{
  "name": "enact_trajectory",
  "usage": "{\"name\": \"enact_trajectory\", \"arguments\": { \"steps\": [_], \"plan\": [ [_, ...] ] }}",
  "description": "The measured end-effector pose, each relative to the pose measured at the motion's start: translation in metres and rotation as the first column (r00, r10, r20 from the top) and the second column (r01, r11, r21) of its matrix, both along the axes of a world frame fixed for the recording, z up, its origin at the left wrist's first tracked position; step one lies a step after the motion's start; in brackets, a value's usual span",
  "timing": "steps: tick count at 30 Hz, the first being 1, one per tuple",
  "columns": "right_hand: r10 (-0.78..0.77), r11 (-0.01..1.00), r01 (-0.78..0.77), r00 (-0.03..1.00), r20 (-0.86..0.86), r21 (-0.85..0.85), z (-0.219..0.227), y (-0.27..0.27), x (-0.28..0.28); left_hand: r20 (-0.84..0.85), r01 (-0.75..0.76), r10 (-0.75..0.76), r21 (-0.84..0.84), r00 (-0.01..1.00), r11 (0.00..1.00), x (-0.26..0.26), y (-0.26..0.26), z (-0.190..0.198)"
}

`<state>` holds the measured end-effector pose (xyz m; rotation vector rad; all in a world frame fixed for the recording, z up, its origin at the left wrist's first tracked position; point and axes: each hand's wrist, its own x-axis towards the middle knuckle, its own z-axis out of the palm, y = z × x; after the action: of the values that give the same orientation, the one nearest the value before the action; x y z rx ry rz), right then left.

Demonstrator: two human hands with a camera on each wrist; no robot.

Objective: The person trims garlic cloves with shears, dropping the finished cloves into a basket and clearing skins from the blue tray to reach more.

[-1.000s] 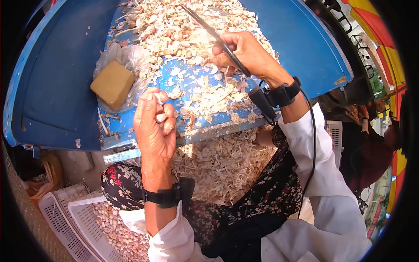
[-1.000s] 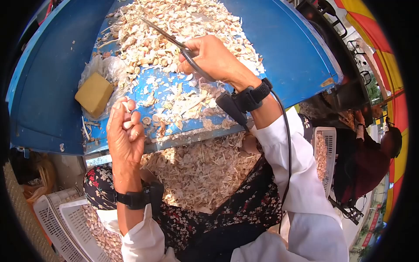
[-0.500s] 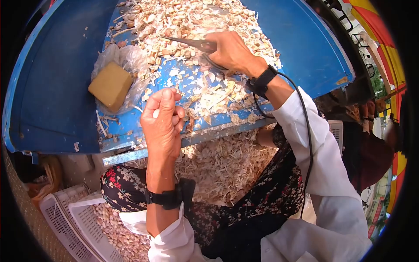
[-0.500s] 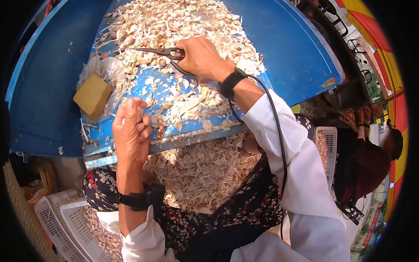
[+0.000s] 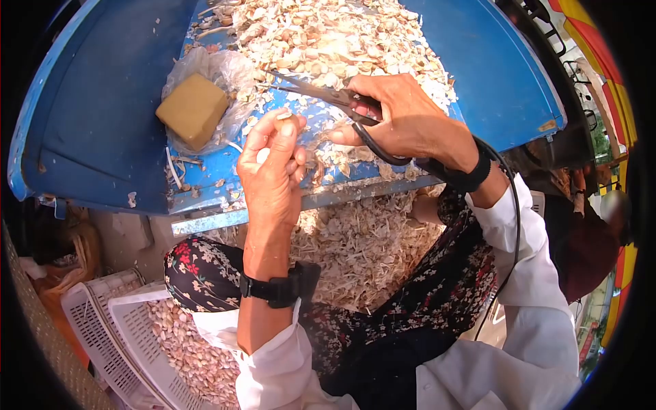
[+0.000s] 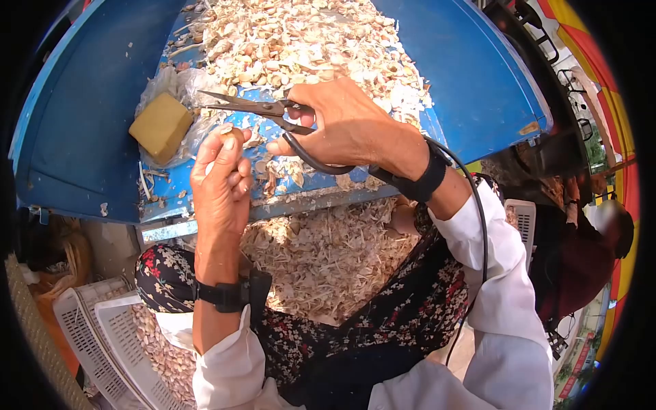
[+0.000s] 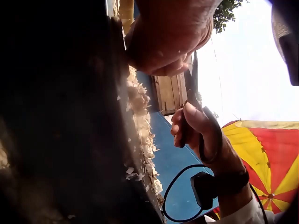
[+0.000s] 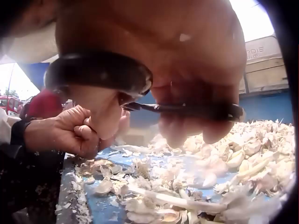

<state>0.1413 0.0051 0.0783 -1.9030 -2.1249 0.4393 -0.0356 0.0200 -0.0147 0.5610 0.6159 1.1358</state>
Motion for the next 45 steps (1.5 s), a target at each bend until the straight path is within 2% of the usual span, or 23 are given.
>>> {"name": "enact_trajectory", "arguments": {
  "steps": [1, 2, 4, 6, 8, 10, 12, 13, 15, 16, 17, 22, 25, 27, 28, 30, 31, 34, 35, 37, 41, 44, 45],
  "plan": [
    [0.023, 1.0, -0.021, 0.991, 0.13, -0.019, -0.003, -0.005, 0.005, -0.004, -0.004, 0.004, 0.016, 1.0, 1.0, -0.001, 0.0, -0.003],
    [0.145, 0.984, -0.159, 0.978, 0.152, 0.083, -0.014, -0.006, 0.013, -0.006, -0.007, 0.007, 0.028, 1.0, 1.0, -0.001, 0.001, -0.006],
    [0.145, 0.98, -0.167, 0.971, 0.191, 0.105, -0.023, -0.008, 0.022, 0.011, -0.003, 0.003, 0.038, 1.0, 0.999, 0.0, 0.001, -0.007],
    [0.156, 0.971, -0.195, 0.955, 0.254, 0.137, -0.025, -0.006, 0.023, -0.217, -0.006, 0.04, 0.155, 0.975, 0.988, 0.0, 0.001, -0.005],
    [0.17, 0.983, -0.183, 0.947, 0.271, 0.022, -0.023, -0.005, 0.025, -0.298, -0.003, 0.049, 0.154, 0.953, 0.988, -0.003, 0.002, -0.002],
    [0.199, 0.979, -0.205, 0.945, 0.26, -0.004, -0.023, -0.006, 0.027, -0.406, 0.068, 0.012, 0.182, 0.914, 0.981, -0.006, 0.004, -0.003],
    [0.255, 0.958, -0.261, 0.965, -0.066, -0.122, -0.029, -0.003, 0.032, -0.432, 0.088, 0.021, 0.231, 0.902, 0.969, -0.005, 0.003, -0.004],
    [0.27, 0.936, -0.296, 0.951, -0.152, -0.188, -0.027, -0.003, 0.033, -0.36, 0.07, -0.002, 0.178, 0.933, 0.981, -0.003, 0.001, 0.001],
    [0.166, 0.972, -0.199, 0.958, -0.232, -0.126, -0.024, -0.001, 0.032, -0.153, 0.059, -0.039, 0.125, 0.987, 0.99, -0.003, 0.001, 0.0],
    [-0.038, 0.987, -0.016, 0.944, -0.328, -0.158, -0.023, 0.001, 0.034, -0.036, 0.058, -0.055, 0.11, 0.998, 0.992, -0.005, 0.004, -0.002],
    [-0.009, 1.0, 0.005, 0.971, -0.24, -0.016, -0.026, 0.011, 0.047, 0.083, 0.058, -0.066, 0.094, 0.994, 0.994, -0.007, 0.005, -0.004],
    [-0.049, 0.996, 0.045, 0.997, 0.052, 0.073, -0.063, 0.053, 0.056, 0.306, 0.122, -0.123, 0.024, 0.944, 0.992, -0.002, 0.007, -0.006],
    [-0.056, 0.994, 0.041, 0.987, 0.154, 0.101, -0.081, 0.061, 0.045, 0.385, 0.142, -0.121, -0.028, 0.915, 0.989, 0.0, 0.008, -0.009],
    [-0.022, 0.995, 0.005, 0.984, 0.178, 0.097, -0.078, 0.067, 0.044, 0.326, 0.136, -0.116, -0.04, 0.938, 0.99, 0.003, 0.005, -0.005],
    [-0.071, 0.997, 0.071, 0.997, -0.032, 0.027, -0.067, 0.065, 0.048, 0.272, 0.129, -0.113, -0.042, 0.956, 0.991, 0.005, 0.007, -0.003],
    [-0.101, 0.993, 0.069, 0.911, -0.399, -0.094, -0.051, 0.06, 0.048, 0.275, 0.157, -0.131, -0.071, 0.952, 0.985, 0.009, 0.01, -0.005],
    [-0.01, 0.998, -0.015, 0.905, -0.426, -0.056, -0.036, 0.055, 0.038, 0.285, 0.178, -0.149, -0.08, 0.947, 0.981, 0.012, 0.011, -0.005],
    [0.043, 0.966, -0.167, 0.854, -0.519, -0.196, 0.0, 0.047, 0.009, 0.281, 0.218, -0.177, -0.123, 0.943, 0.968, 0.018, 0.013, -0.006],
    [0.153, 0.979, -0.196, 0.898, -0.413, -0.062, -0.016, 0.061, 0.019, 0.285, 0.227, -0.177, -0.153, 0.942, 0.962, 0.018, 0.013, -0.007],
    [0.039, 0.998, -0.032, 0.989, -0.144, 0.046, -0.036, 0.075, 0.03, 0.331, 0.227, -0.164, -0.161, 0.929, 0.961, 0.014, 0.012, -0.009],
    [0.062, 0.981, -0.102, 0.973, 0.224, 0.168, -0.079, 0.077, 0.051, 0.41, 0.224, -0.139, -0.167, 0.901, 0.96, 0.01, 0.013, -0.007],
    [0.026, 0.996, -0.042, 0.977, 0.211, 0.074, -0.072, 0.072, 0.049, 0.382, 0.227, -0.148, -0.172, 0.912, 0.959, 0.012, 0.01, -0.008],
    [0.052, 0.984, -0.089, 0.974, 0.22, 0.157, -0.074, 0.072, 0.052, 0.382, 0.231, -0.152, -0.169, 0.912, 0.958, 0.014, 0.009, -0.007]
  ]
}}
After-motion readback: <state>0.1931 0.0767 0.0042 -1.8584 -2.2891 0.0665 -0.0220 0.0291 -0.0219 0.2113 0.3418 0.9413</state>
